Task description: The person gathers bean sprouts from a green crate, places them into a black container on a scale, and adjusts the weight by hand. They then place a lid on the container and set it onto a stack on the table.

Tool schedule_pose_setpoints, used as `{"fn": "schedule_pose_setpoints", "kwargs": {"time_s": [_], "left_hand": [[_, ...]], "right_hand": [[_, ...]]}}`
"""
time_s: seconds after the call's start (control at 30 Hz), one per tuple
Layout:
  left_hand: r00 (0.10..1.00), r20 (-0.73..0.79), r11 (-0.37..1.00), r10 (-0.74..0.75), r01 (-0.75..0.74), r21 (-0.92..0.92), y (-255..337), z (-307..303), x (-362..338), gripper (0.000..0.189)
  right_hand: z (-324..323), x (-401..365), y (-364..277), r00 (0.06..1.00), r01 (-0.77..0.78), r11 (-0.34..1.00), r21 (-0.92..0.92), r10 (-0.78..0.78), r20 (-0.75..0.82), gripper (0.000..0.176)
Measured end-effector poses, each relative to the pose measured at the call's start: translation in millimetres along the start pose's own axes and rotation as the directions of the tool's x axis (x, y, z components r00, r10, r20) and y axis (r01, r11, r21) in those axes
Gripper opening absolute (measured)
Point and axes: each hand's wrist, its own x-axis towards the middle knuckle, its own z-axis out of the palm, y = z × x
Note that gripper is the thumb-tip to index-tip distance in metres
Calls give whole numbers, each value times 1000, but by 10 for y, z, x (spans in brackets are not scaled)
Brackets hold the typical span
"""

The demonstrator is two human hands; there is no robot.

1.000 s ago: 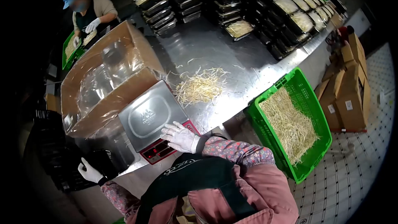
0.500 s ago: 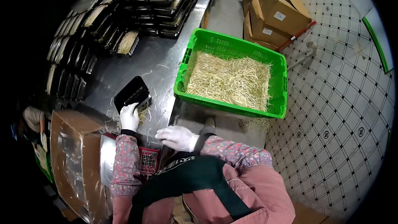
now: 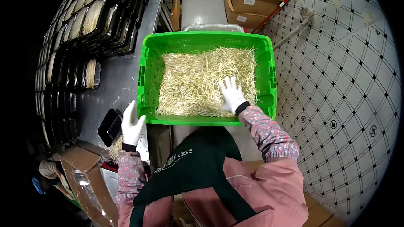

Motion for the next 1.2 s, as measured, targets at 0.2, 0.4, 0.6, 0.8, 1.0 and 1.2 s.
{"fn": "schedule_pose_setpoints", "kwargs": {"time_s": [0.2, 0.4, 0.6, 0.8, 1.0, 1.2], "left_hand": [[988, 150, 999, -25, 30, -33, 246, 728, 512, 58], [973, 182, 986, -144, 156, -54, 57, 825, 564, 51], [929, 229, 914, -291, 341, -220, -322, 991, 527, 50], [494, 587, 57, -642, 794, -605, -252, 1148, 440, 81], [323, 573, -150, -753, 764, -628, -461, 1470, 442, 102], [193, 609, -285, -769, 750, -597, -620, 1587, 385, 102]], "right_hand": [[560, 361, -199, 956, 291, 949, -124, -293, 0, 75], [176, 715, 438, 953, 290, 903, 317, -302, -12, 41], [-598, 1002, 896, 968, 173, 979, 110, -149, -201, 52], [-350, 1458, 123, 901, 370, 887, 276, -270, -340, 66], [569, 2380, -1277, 948, 240, 919, 314, -292, 129, 81], [606, 2300, -1573, 955, 144, 953, 267, -205, 217, 77]]}}
